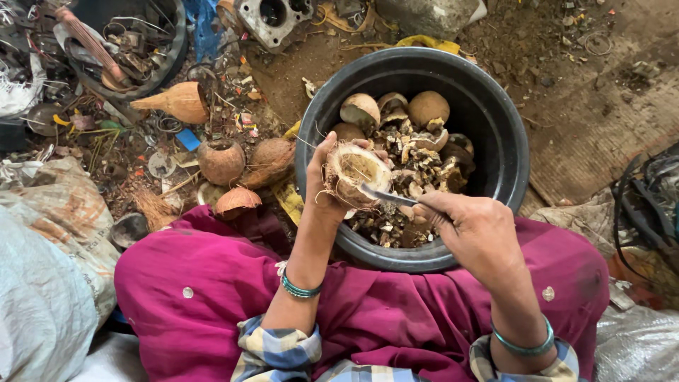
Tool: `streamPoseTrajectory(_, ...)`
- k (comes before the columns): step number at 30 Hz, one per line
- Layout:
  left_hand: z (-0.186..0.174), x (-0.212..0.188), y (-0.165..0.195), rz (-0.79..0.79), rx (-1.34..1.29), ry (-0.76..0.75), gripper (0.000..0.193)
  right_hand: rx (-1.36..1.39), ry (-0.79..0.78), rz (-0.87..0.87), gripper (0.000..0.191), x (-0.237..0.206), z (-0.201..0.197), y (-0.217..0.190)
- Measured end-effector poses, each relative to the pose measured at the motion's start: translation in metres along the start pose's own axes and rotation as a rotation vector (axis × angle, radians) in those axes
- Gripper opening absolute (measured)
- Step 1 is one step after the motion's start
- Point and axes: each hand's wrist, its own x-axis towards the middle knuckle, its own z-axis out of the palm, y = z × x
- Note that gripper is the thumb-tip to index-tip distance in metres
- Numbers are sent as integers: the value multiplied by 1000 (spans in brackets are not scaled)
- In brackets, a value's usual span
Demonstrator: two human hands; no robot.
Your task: The person sits on the ground and uses a small blade to scoop coconut kernel out of halved coconut shells, dropping the loosened kernel into a large basin already filled with shells and kernel pieces. They work through shells one at a time and place finished shells aside.
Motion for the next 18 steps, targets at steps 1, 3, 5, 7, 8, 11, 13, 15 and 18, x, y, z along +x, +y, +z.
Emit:
streamPoseTrajectory(1, -1, 0, 0, -10, -10, -26, 56, -34, -4, -26, 20, 0, 0, 0)
streamPoseTrajectory(3, -3, 1, 1, -29, -31, -78, 56, -15, -10, -37, 22, 1, -1, 1)
streamPoseTrajectory(5, -5, 1, 1, -26, -30, -96, 56, -12, -17, -48, 22, 2, -2, 2)
streamPoseTrajectory(7, -5, 2, 1, -29, -45, -100, 55, -26, -27, -57, 21, 2, -3, 4)
streamPoseTrajectory(8, -5, 2, 1, -33, -61, -95, 55, -27, -28, -69, 22, 2, -4, 5)
streamPoseTrajectory(11, -3, 1, 2, -7, 7, -77, 54, -50, -37, -108, 22, 2, -3, 4)
streamPoseTrajectory(13, -1, -1, 2, 10, 85, -36, 53, -91, -53, -135, 20, 2, -3, 3)
streamPoseTrajectory(15, 1, -4, 1, 12, 156, 34, 52, -122, -104, -98, 25, 0, -5, 1)
streamPoseTrajectory(18, 3, -8, 0, 101, 240, -99, 44, -182, -136, -77, 33, -3, -10, -4)
